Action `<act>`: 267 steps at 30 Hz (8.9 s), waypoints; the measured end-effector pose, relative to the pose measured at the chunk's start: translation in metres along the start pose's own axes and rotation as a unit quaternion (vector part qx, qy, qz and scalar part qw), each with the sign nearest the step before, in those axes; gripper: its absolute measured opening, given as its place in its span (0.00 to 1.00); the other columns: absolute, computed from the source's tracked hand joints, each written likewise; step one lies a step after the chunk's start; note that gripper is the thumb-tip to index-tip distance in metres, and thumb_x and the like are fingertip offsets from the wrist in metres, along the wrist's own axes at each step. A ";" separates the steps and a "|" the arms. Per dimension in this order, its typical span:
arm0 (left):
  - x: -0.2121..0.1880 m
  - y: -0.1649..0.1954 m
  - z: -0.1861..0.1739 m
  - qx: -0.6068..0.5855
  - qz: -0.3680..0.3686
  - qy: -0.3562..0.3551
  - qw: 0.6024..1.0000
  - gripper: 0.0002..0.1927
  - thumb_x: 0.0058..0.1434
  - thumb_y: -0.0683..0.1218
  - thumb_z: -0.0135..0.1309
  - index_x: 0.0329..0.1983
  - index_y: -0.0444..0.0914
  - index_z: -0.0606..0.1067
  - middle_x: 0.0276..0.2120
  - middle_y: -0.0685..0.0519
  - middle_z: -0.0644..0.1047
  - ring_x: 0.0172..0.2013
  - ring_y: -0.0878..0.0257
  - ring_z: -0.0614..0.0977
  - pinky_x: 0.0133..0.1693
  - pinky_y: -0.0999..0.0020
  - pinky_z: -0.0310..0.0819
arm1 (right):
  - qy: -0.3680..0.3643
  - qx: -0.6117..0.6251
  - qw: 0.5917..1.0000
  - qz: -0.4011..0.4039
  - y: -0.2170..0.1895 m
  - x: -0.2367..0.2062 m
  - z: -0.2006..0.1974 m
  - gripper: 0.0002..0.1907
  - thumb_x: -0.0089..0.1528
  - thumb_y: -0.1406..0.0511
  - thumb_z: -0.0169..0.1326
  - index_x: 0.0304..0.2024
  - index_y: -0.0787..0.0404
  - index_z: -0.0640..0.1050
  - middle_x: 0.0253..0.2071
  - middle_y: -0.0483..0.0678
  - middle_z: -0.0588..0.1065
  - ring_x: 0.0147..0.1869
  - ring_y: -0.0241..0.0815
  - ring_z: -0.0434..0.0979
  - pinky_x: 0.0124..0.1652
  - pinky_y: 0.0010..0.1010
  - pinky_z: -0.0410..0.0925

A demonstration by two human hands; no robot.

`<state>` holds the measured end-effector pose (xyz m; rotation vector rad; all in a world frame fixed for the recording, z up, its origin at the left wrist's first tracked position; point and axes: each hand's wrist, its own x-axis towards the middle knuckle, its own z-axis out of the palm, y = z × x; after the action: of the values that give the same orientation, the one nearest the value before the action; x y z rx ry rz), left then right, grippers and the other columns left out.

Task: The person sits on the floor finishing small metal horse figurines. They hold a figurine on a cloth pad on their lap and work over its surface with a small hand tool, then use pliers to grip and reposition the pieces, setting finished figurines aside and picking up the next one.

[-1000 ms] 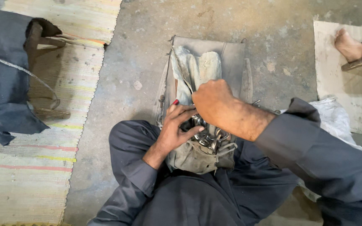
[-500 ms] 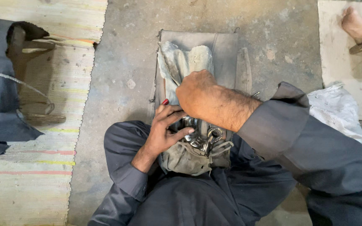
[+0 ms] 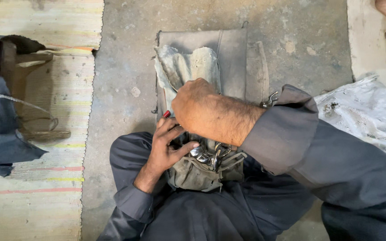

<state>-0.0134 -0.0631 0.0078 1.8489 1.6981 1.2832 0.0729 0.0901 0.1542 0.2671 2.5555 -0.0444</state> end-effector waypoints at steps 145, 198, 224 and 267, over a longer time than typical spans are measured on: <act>-0.018 -0.006 0.005 -0.080 0.070 0.108 0.988 0.15 0.66 0.43 0.60 0.55 0.36 0.77 0.53 0.48 0.79 0.51 0.52 0.79 0.59 0.58 0.67 | 0.275 0.742 0.592 0.153 -0.014 -0.086 0.228 0.20 0.53 0.70 0.64 0.47 0.59 0.76 0.42 0.42 0.81 0.46 0.31 0.79 0.48 0.27 0.72; -0.075 -0.001 -0.035 -0.612 -0.276 0.106 0.734 0.28 0.62 0.40 0.54 0.66 0.39 0.63 0.53 0.47 0.77 0.56 0.58 0.77 0.58 0.60 0.71 | 0.428 0.612 0.627 0.221 -0.084 -0.082 0.191 0.20 0.58 0.71 0.65 0.53 0.67 0.81 0.38 0.48 0.83 0.35 0.30 0.77 0.35 0.23 0.69; -0.089 -0.010 -0.015 -0.573 -0.284 0.139 0.756 0.16 0.72 0.48 0.51 0.59 0.39 0.66 0.45 0.50 0.78 0.46 0.64 0.79 0.49 0.66 0.76 | 0.417 0.429 0.791 0.125 -0.070 -0.077 0.124 0.17 0.55 0.68 0.65 0.48 0.62 0.83 0.39 0.52 0.84 0.40 0.37 0.87 0.40 0.27 0.75; -0.094 -0.013 -0.010 -0.475 -0.246 0.125 0.836 0.16 0.71 0.51 0.53 0.55 0.38 0.68 0.41 0.57 0.75 0.44 0.71 0.75 0.48 0.73 0.70 | 0.082 0.124 0.982 0.120 -0.043 -0.031 0.011 0.13 0.52 0.62 0.65 0.41 0.49 0.85 0.31 0.52 0.81 0.41 0.55 0.82 0.41 0.47 0.73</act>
<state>-0.0190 -0.1496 -0.0329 0.6398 1.1307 1.7077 0.0958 0.0417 0.1604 0.6991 2.6599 -0.2618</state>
